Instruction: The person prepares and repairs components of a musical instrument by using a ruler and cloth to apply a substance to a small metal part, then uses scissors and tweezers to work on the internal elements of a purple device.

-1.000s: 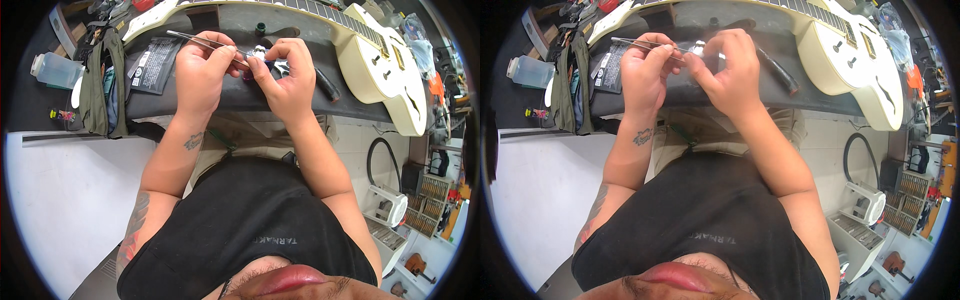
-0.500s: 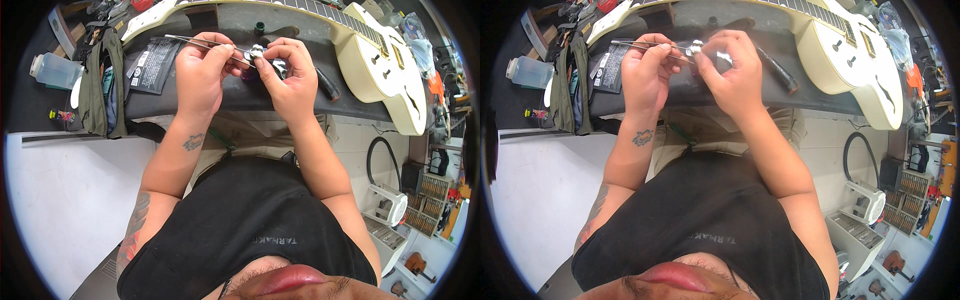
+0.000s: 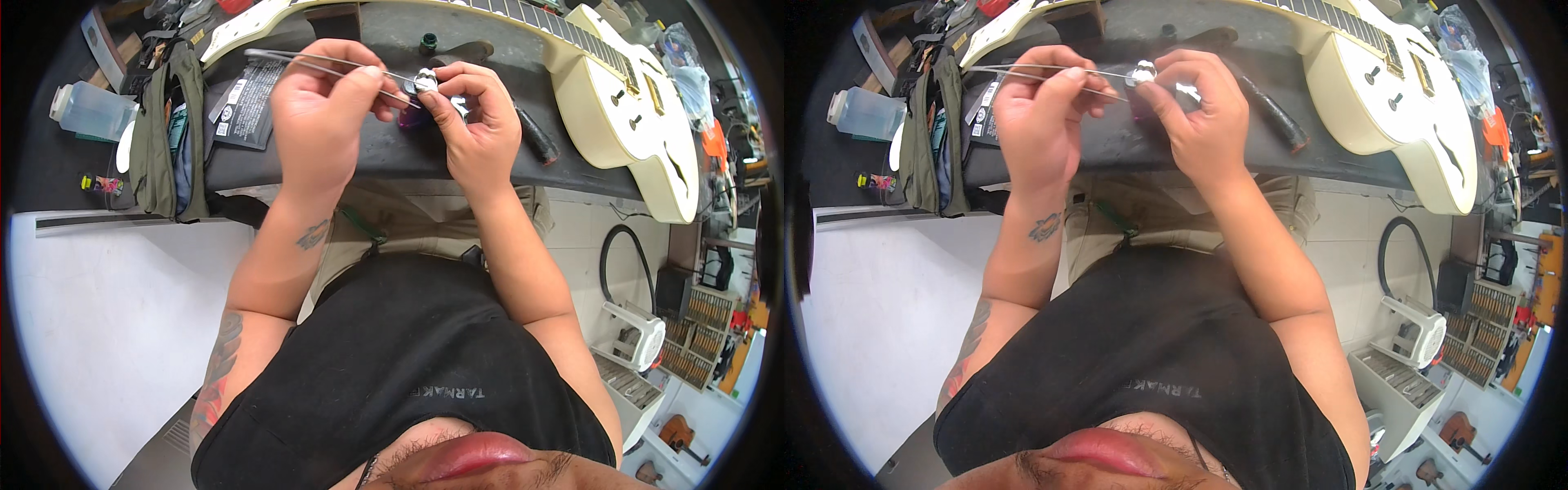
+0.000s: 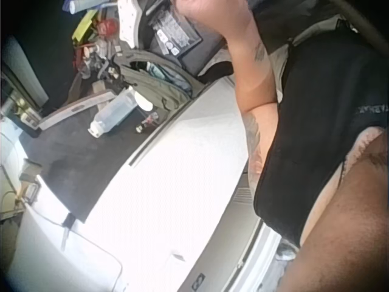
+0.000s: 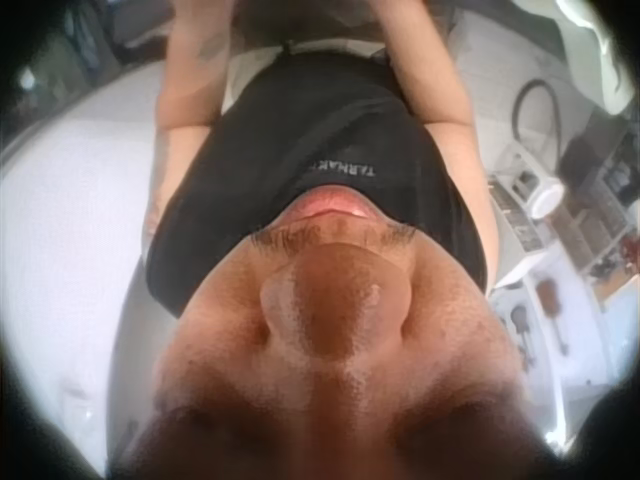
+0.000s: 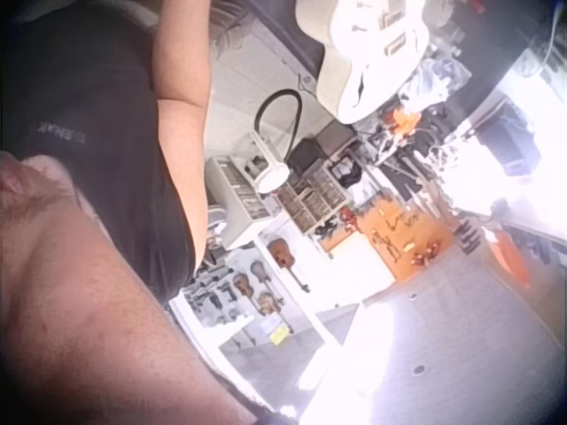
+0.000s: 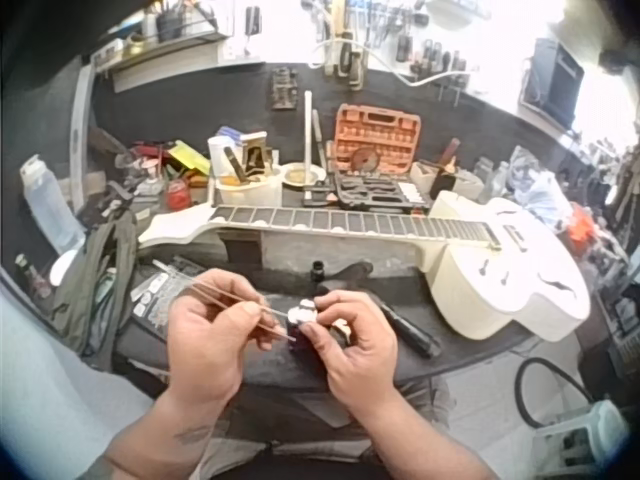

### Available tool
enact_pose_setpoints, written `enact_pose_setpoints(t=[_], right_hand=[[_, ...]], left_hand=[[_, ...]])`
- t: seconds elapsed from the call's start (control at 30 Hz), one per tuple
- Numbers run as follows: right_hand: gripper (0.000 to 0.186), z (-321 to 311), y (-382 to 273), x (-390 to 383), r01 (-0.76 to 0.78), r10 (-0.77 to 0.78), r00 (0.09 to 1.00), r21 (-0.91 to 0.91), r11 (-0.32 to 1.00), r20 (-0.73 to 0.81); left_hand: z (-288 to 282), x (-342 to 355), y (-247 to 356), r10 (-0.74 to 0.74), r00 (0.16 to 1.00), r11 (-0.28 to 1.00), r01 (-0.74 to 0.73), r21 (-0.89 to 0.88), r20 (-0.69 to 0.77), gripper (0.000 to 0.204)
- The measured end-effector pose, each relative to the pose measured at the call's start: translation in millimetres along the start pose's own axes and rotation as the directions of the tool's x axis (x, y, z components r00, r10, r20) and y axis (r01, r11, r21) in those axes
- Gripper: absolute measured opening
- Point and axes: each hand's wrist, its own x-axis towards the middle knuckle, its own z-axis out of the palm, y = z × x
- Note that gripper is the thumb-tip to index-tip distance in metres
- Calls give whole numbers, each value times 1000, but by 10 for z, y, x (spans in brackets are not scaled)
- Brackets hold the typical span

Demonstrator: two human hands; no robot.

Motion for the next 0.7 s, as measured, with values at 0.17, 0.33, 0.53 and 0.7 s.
enact_pose_setpoints(t=[0.17,0.33,0.53,0.7], right_hand=[[20,-44,49,-26,38,-37,994,-13,999,99],[22,-47,51,-28,56,-54,994,-17,998,92],[26,-54,68,-31,94,-89,991,-43,995,96],[30,-57,89,-43,85,-85,992,0,996,97]], left_hand=[[50,-18,-22,-31,999,987,28,157,13,10],[96,-55,-31,40,999,945,-48,324,29,10],[93,-74,-51,42,999,919,-46,391,19,9],[87,-63,-79,80,996,904,-84,420,26,9]])
